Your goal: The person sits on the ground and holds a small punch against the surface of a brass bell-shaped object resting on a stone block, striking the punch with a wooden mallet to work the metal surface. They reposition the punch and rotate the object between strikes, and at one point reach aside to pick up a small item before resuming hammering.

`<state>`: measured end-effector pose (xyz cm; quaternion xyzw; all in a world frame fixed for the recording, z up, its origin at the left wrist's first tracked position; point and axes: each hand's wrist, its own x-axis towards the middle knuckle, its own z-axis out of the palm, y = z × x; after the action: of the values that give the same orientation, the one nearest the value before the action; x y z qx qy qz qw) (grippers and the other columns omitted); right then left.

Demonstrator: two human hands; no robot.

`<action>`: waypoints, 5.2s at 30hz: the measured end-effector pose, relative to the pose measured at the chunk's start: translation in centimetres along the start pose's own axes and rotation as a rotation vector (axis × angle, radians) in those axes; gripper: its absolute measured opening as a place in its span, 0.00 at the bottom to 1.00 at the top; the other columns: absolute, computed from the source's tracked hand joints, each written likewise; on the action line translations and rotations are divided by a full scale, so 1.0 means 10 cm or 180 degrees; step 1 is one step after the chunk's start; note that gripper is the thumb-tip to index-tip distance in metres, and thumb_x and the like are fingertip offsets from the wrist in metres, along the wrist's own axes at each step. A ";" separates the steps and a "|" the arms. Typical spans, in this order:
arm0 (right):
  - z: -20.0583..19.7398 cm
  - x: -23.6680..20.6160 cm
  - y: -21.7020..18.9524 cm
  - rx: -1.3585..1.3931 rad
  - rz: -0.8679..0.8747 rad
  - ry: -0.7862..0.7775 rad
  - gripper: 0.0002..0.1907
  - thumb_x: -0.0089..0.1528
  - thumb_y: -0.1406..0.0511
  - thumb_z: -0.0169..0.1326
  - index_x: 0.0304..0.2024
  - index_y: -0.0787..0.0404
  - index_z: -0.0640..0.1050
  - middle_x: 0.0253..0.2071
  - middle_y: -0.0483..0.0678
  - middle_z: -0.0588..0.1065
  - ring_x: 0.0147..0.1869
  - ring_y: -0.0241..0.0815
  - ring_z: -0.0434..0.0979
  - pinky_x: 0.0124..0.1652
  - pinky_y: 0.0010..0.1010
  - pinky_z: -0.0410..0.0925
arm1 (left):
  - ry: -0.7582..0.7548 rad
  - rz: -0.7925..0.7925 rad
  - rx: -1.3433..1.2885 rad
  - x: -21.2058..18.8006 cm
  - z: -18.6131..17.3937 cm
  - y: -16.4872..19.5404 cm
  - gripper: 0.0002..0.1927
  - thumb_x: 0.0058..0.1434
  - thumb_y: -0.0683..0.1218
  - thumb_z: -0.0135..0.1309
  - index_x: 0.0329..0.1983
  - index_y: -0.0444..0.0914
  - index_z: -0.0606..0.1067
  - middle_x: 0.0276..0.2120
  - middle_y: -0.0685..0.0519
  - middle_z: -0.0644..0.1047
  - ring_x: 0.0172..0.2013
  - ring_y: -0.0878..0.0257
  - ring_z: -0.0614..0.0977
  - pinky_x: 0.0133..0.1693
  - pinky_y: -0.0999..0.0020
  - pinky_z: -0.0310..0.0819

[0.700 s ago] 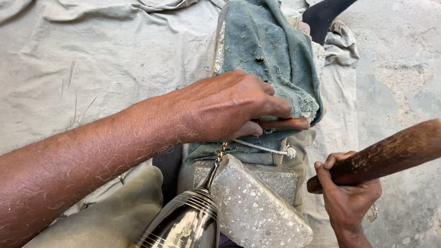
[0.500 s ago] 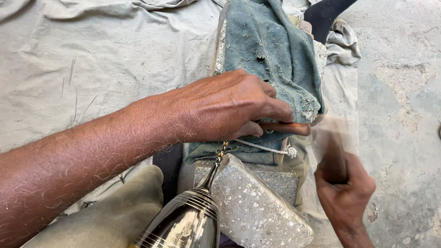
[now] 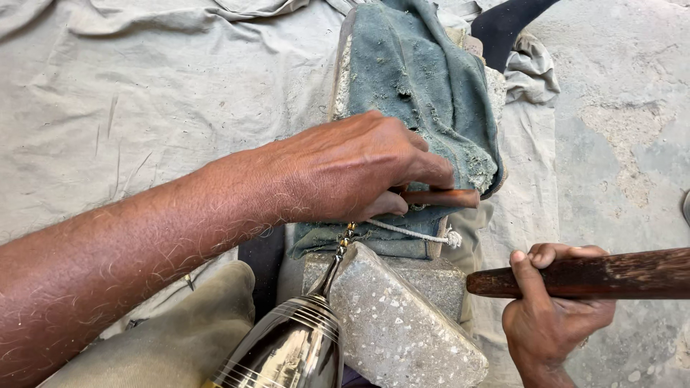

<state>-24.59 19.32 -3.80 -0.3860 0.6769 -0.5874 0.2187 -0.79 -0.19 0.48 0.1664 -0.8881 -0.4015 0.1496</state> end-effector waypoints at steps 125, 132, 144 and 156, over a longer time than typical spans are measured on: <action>-0.33 0.18 0.29 -0.1315 0.0424 -0.1175 0.10 0.58 0.78 0.61 0.40 0.66 0.76 0.37 0.47 0.78 0.41 0.36 0.81 0.46 0.33 0.79 | 0.0261 -0.0644 -0.0203 -0.31 0.30 -0.08 0.18 0.48 0.43 0.69 0.44 0.41 0.81 0.31 0.49 0.84 0.33 0.55 0.86 0.35 0.55 0.78; -0.40 0.21 0.15 -0.0218 0.0928 -0.1398 0.20 0.55 0.79 0.61 0.47 0.68 0.71 0.39 0.51 0.75 0.47 0.42 0.78 0.48 0.41 0.76 | 0.0856 0.0050 -0.0143 -0.37 0.40 -0.15 0.26 0.55 0.45 0.68 0.58 0.42 0.76 0.36 0.53 0.83 0.35 0.63 0.86 0.39 0.64 0.83; -0.24 0.50 -0.43 -0.2241 0.0754 -0.1462 0.21 0.54 0.72 0.67 0.47 0.69 0.75 0.29 0.54 0.76 0.32 0.46 0.81 0.33 0.41 0.77 | 0.1175 -0.0142 -0.0110 -0.48 0.46 -0.18 0.28 0.57 0.47 0.68 0.61 0.41 0.75 0.41 0.52 0.83 0.37 0.61 0.86 0.39 0.64 0.82; -0.30 0.69 -0.38 -0.4179 0.0382 -0.2006 0.11 0.56 0.64 0.72 0.35 0.60 0.82 0.22 0.48 0.76 0.23 0.41 0.78 0.29 0.34 0.75 | 0.0983 -0.0154 -0.0139 -0.43 0.40 -0.21 0.28 0.56 0.46 0.68 0.60 0.40 0.75 0.42 0.50 0.83 0.40 0.58 0.86 0.44 0.60 0.81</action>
<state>-29.99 15.77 1.61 -0.5505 0.8145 0.0914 0.1584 1.85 2.95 -4.20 0.2442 -0.8413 -0.3938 0.2782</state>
